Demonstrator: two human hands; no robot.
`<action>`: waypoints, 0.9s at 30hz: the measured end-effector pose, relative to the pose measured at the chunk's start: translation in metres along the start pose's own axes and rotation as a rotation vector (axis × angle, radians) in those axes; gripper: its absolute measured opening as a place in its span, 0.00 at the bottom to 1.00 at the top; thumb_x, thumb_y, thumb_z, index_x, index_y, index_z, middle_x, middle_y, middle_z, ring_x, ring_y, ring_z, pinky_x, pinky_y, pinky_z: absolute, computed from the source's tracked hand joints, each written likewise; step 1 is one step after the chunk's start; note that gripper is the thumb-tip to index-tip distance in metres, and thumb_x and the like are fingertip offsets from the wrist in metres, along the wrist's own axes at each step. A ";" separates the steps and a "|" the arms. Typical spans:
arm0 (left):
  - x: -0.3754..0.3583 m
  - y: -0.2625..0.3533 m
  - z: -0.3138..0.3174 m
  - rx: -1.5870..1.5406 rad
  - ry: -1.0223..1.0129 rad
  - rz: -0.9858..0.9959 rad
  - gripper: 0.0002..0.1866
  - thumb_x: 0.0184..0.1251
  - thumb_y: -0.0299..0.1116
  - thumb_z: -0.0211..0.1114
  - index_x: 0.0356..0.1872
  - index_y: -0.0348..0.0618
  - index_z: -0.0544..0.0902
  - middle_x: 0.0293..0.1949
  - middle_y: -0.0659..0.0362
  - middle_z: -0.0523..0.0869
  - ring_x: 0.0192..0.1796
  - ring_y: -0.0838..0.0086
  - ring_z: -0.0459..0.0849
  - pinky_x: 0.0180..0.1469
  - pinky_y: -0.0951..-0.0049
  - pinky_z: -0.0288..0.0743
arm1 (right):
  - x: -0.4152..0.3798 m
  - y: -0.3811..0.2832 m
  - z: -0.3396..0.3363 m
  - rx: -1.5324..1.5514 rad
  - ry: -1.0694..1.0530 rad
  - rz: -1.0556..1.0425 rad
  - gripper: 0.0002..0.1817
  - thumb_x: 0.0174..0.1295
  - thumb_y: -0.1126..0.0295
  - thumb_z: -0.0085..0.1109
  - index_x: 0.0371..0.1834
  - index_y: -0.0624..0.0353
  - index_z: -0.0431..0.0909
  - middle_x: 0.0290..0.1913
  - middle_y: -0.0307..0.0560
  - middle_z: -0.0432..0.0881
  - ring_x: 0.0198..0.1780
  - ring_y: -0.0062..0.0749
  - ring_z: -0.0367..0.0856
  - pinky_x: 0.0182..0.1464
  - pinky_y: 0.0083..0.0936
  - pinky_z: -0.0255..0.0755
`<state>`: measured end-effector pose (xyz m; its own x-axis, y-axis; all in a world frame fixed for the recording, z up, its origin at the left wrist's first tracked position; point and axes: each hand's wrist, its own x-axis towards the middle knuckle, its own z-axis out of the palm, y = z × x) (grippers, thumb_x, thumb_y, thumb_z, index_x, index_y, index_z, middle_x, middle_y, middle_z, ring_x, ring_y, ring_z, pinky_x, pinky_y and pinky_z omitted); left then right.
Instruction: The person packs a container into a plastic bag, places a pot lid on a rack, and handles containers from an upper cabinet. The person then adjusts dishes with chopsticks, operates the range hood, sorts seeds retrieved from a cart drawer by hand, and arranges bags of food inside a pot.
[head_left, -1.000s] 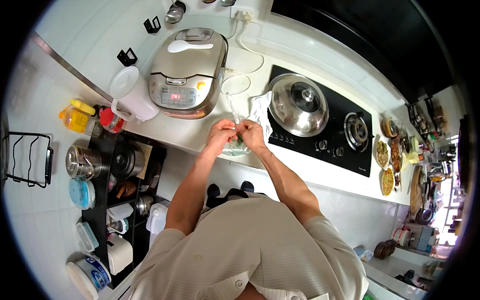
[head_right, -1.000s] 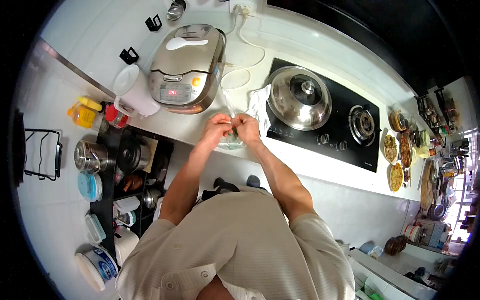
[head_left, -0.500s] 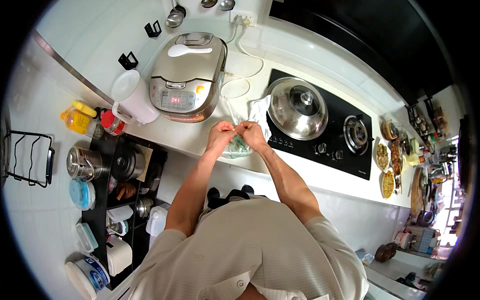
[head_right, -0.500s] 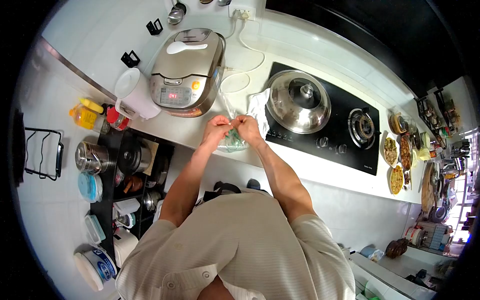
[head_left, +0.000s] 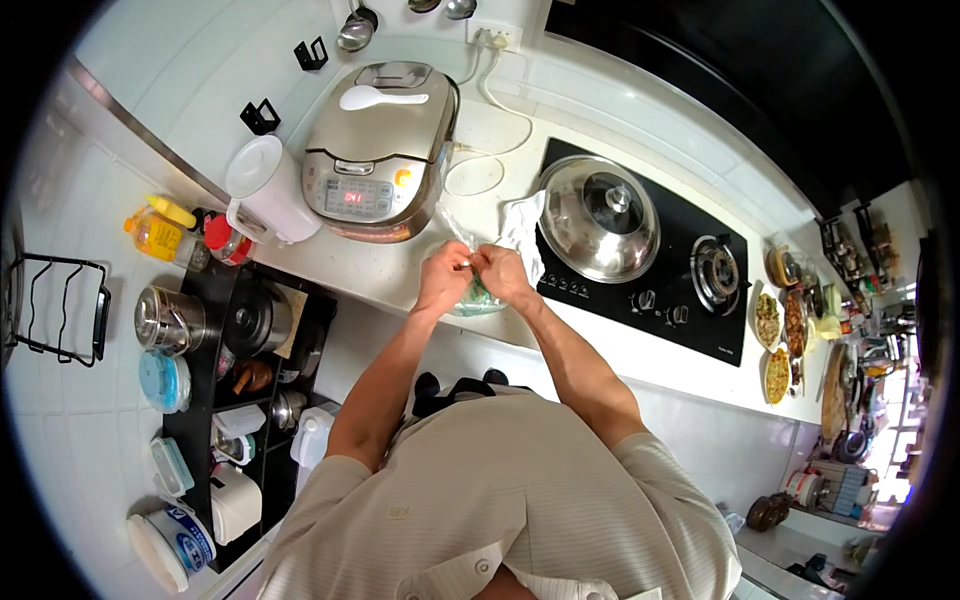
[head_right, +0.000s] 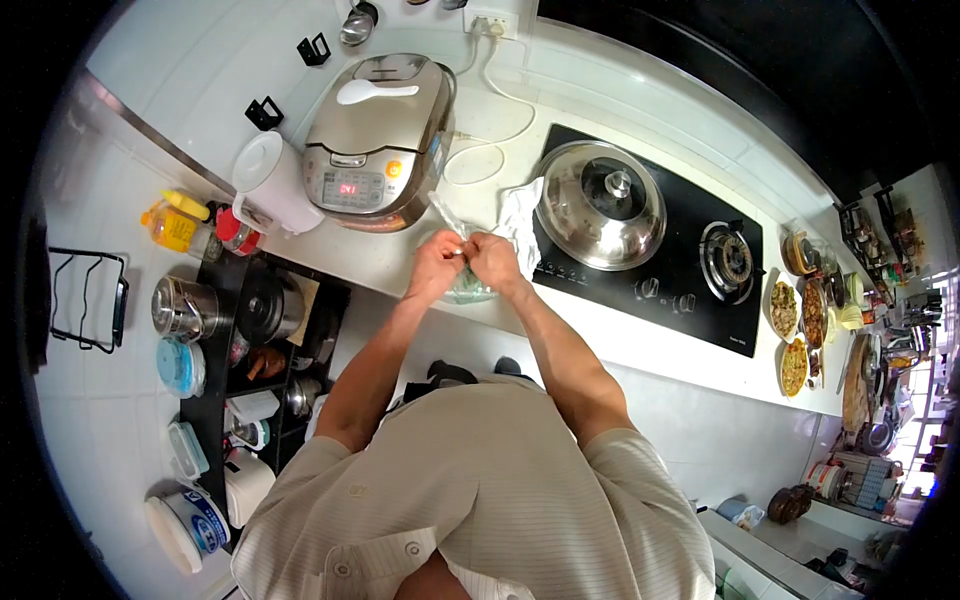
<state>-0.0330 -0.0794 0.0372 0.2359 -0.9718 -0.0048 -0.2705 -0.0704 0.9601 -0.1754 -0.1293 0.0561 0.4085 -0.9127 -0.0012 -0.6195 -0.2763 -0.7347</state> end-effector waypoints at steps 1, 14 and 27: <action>0.002 -0.002 0.001 -0.153 0.031 -0.060 0.13 0.56 0.21 0.68 0.44 0.39 0.80 0.34 0.55 0.88 0.35 0.71 0.86 0.37 0.69 0.80 | 0.000 0.001 0.000 0.001 0.003 0.001 0.13 0.66 0.62 0.58 0.31 0.60 0.82 0.32 0.60 0.85 0.37 0.58 0.84 0.42 0.46 0.76; 0.000 -0.009 0.011 -0.285 0.168 -0.114 0.12 0.58 0.20 0.67 0.43 0.41 0.80 0.39 0.59 0.85 0.36 0.72 0.83 0.36 0.72 0.76 | 0.002 0.005 -0.002 0.125 0.002 0.001 0.14 0.66 0.63 0.59 0.35 0.65 0.82 0.30 0.61 0.83 0.33 0.51 0.83 0.40 0.40 0.75; -0.006 0.002 0.001 0.570 0.154 0.655 0.15 0.57 0.18 0.64 0.47 0.35 0.85 0.44 0.51 0.87 0.48 0.54 0.82 0.54 0.58 0.78 | -0.009 0.009 0.004 -0.115 0.137 -0.405 0.07 0.66 0.68 0.57 0.36 0.61 0.80 0.35 0.60 0.84 0.36 0.59 0.84 0.39 0.48 0.79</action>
<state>-0.0360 -0.0737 0.0390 -0.0178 -0.8181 0.5748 -0.8101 0.3488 0.4713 -0.1815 -0.1225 0.0465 0.5462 -0.7530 0.3668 -0.5010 -0.6447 -0.5774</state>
